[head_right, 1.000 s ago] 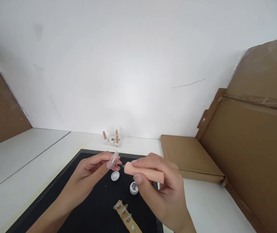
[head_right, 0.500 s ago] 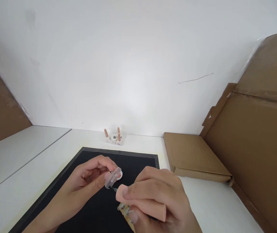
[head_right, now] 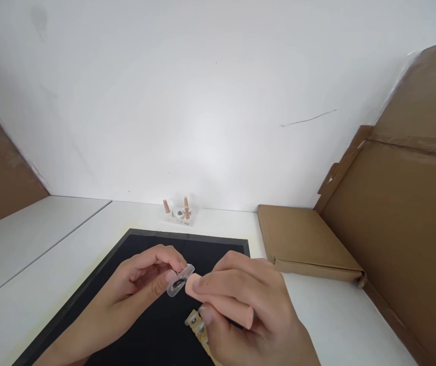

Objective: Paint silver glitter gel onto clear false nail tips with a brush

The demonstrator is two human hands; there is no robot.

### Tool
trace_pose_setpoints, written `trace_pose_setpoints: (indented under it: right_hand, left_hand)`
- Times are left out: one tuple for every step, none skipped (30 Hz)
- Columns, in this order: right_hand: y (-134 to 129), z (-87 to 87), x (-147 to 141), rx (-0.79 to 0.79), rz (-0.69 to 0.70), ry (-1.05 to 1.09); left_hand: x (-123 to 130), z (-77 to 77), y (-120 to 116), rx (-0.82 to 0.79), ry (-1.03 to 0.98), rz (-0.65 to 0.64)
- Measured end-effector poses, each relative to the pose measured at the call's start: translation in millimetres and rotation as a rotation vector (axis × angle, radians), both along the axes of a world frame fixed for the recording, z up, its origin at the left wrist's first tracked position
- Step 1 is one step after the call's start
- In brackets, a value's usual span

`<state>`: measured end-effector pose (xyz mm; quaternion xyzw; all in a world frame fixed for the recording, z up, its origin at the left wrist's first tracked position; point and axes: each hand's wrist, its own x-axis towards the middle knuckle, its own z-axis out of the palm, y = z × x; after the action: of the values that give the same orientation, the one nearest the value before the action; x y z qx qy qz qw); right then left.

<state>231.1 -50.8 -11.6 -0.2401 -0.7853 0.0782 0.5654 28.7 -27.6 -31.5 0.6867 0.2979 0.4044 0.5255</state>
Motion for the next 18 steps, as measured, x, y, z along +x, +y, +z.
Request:
trace_pose_setpoints:
  right_hand:
    - [-0.1,0.8,0.5,0.013,-0.021,-0.011]
    - [-0.4,1.3,1.1,0.023,-0.045,-0.019]
    - [-0.8,1.6,1.6,0.027,-0.068,-0.026]
    - [-1.2,1.5,2.1,0.026,-0.083,-0.035]
    - [-1.6,1.3,2.5,0.020,-0.090,-0.045]
    - [-1.8,0.9,2.5,0.018,-0.092,-0.054]
    - [-1.9,0.4,2.4,0.018,-0.091,-0.058]
    - [-2.0,0.0,1.9,0.021,-0.089,-0.049]
    - [-2.2,-0.2,1.3,0.024,-0.081,-0.032]
    - [-2.6,-0.3,0.7,0.025,-0.068,-0.015]
    - [-3.2,-0.3,0.0,0.018,-0.049,0.002]
    - [-4.1,-0.2,-0.5,0.000,-0.031,0.014]
    - [-5.0,-0.1,-0.9,-0.023,-0.013,0.019]
    - [-5.9,0.0,-1.2,-0.043,0.000,0.018]
    - [-6.5,0.0,-1.4,-0.059,0.010,0.009]
    - [-6.9,0.0,-1.6,-0.072,0.012,0.003]
    - [-6.8,0.1,-1.8,-0.074,0.009,-0.002]
    - [-6.4,0.1,-2.0,-0.067,0.006,-0.008]
  left_hand:
    - [-0.2,0.0,0.0,0.011,0.008,0.006]
    - [-0.4,0.1,0.1,0.025,0.016,0.012]
    - [-0.7,0.1,0.2,0.038,0.028,0.021]
    - [-1.0,0.3,0.3,0.053,0.037,0.029]
    - [-1.5,0.5,0.5,0.069,0.043,0.036]
    - [-2.0,0.7,0.8,0.081,0.049,0.038]
    - [-2.6,1.0,1.1,0.087,0.053,0.042]
    - [-3.1,1.2,1.6,0.089,0.054,0.046]
    - [-3.6,1.5,2.1,0.090,0.054,0.047]
    - [-3.9,1.7,2.8,0.093,0.052,0.047]
    - [-4.1,2.0,3.4,0.094,0.052,0.049]
    - [-4.0,2.4,4.1,0.099,0.050,0.050]
    - [-3.9,2.8,4.5,0.106,0.050,0.052]
    - [-3.7,3.3,4.7,0.109,0.053,0.054]
    - [-3.4,3.8,4.6,0.109,0.059,0.055]
    - [-3.3,4.4,4.2,0.109,0.064,0.057]
    - [-3.2,4.9,3.4,0.109,0.070,0.058]
    - [-3.2,5.3,2.6,0.109,0.075,0.058]
